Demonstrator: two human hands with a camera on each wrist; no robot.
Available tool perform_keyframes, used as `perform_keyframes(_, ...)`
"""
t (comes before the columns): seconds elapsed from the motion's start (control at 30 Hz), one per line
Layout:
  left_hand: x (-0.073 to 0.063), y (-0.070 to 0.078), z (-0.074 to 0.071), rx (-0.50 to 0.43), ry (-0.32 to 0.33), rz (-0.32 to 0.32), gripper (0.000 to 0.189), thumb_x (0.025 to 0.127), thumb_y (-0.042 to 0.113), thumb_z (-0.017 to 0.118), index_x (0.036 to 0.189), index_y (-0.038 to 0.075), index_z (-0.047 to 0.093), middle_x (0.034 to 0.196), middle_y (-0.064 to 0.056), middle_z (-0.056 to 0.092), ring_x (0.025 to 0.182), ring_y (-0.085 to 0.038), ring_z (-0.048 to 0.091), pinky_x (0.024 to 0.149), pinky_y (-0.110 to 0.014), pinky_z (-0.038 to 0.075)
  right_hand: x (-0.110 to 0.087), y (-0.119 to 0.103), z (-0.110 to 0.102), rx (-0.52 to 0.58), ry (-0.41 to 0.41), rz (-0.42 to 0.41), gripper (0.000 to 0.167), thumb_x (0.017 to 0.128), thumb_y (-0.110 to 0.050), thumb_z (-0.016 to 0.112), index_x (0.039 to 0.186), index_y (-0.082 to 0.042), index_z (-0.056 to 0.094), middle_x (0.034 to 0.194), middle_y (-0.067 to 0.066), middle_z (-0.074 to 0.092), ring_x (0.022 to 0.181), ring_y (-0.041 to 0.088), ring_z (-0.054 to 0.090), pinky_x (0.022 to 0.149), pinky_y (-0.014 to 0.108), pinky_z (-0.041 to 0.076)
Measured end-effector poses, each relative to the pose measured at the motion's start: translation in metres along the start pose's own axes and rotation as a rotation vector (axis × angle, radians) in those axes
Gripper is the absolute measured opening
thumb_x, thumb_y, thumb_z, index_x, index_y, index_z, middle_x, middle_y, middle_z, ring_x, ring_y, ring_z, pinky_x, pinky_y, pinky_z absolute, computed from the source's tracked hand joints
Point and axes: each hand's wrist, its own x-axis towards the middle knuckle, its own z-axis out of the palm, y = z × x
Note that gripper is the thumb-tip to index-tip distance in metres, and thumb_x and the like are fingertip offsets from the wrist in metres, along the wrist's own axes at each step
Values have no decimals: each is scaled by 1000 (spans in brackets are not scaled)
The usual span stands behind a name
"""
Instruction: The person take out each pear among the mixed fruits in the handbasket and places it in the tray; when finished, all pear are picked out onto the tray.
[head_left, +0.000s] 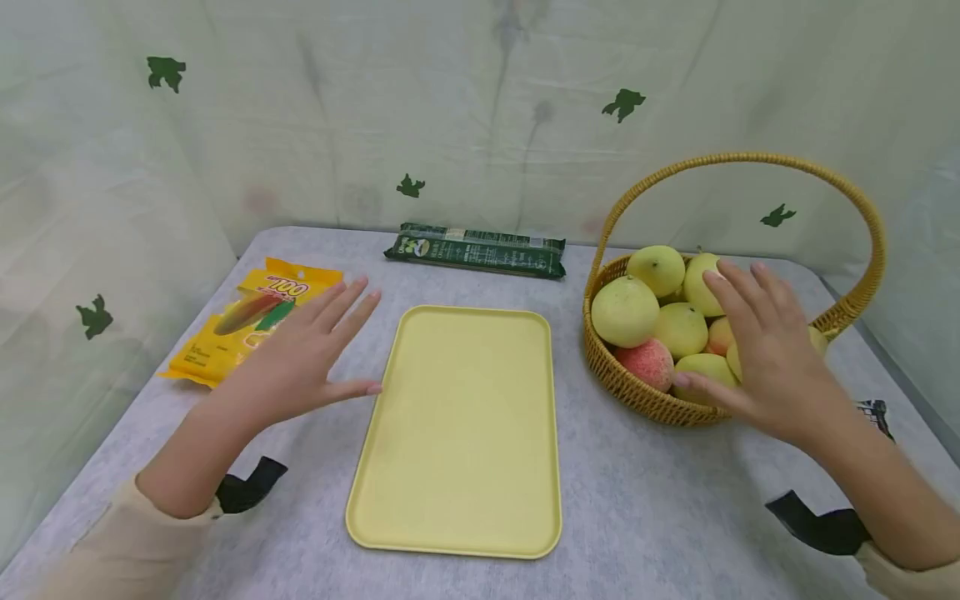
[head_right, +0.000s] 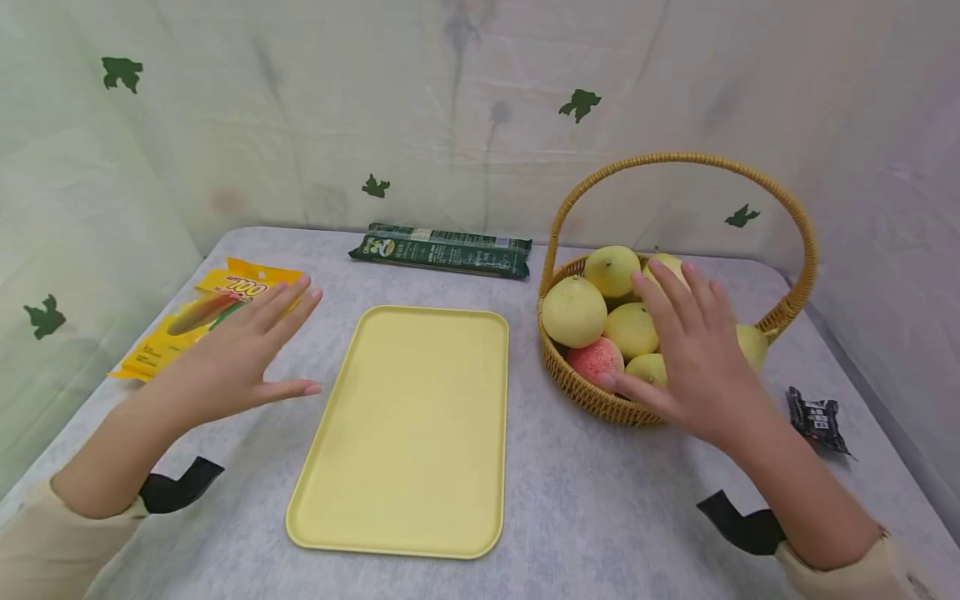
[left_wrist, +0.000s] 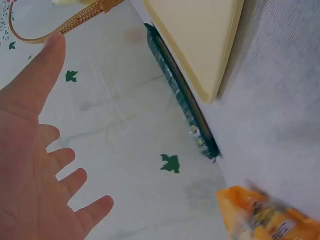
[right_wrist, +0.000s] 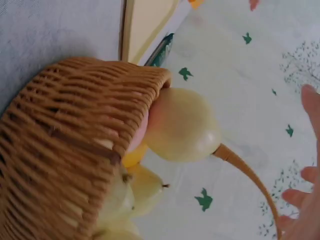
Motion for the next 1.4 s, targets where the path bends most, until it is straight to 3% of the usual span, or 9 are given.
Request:
perform_keyframes(0.1,-3,-4,18,-160,-11,-75,94,79,49,61,146,14,5,148,-12,7,131,-34,14,97,-54,23,5,-2,8,144,85,2,91,78,-66,44,140,-3,22,141,18,22,130,36,13,100,54,10)
perform_keyframes(0.23,-4,-8,43,-370,-83,-216,88,84,44,58,146,14,3,148,-14,7,131,-34,12,97,-55,21,10,0,23,308,147,25,87,79,-59,52,139,-3,24,140,16,25,126,31,22,100,46,17)
perform_keyframes(0.43,-6,-12,68,-659,-196,-373,86,86,34,60,144,5,3,143,-23,13,115,-39,39,89,-49,37,19,2,47,466,182,103,79,77,-28,71,139,-5,27,138,14,30,123,25,28,96,34,26)
perform_keyframes(0.5,-8,-13,74,-724,-221,-402,85,86,32,60,144,5,5,140,-23,17,110,-37,43,85,-46,40,22,1,54,500,172,146,80,74,-13,74,139,-5,27,138,14,30,124,25,28,96,36,28)
perform_keyframes(0.6,-10,-14,81,-777,-221,-402,82,85,29,62,144,3,10,136,-21,26,109,-32,42,85,-44,41,26,0,64,543,147,219,84,71,-2,74,139,-5,25,138,14,29,123,28,29,95,43,28)
perform_keyframes(0.8,-11,-13,89,-933,-199,-386,75,86,19,61,143,2,16,132,-18,34,105,-27,44,84,-38,40,33,0,75,633,117,350,78,77,-9,70,140,-7,24,138,12,29,120,30,31,92,49,29)
perform_keyframes(0.97,-10,-14,94,-1033,-182,-363,69,86,12,60,142,0,20,128,-18,38,92,-24,48,72,-25,42,36,3,80,688,109,399,74,80,-13,68,139,-5,25,137,14,30,120,30,32,91,51,28)
perform_keyframes(1.1,-10,-14,96,-1063,-184,-362,66,86,10,59,141,0,23,128,-17,37,87,-24,49,67,-24,43,36,7,84,695,96,419,70,80,-15,68,137,-3,30,136,13,33,120,31,33,90,52,30)
perform_keyframes(1.4,-11,-17,102,-1135,-175,-369,65,85,9,60,140,1,26,130,-18,35,85,-24,52,68,-24,44,37,13,83,685,-46,504,72,81,-28,67,140,-12,28,136,10,33,107,29,45,74,31,45)
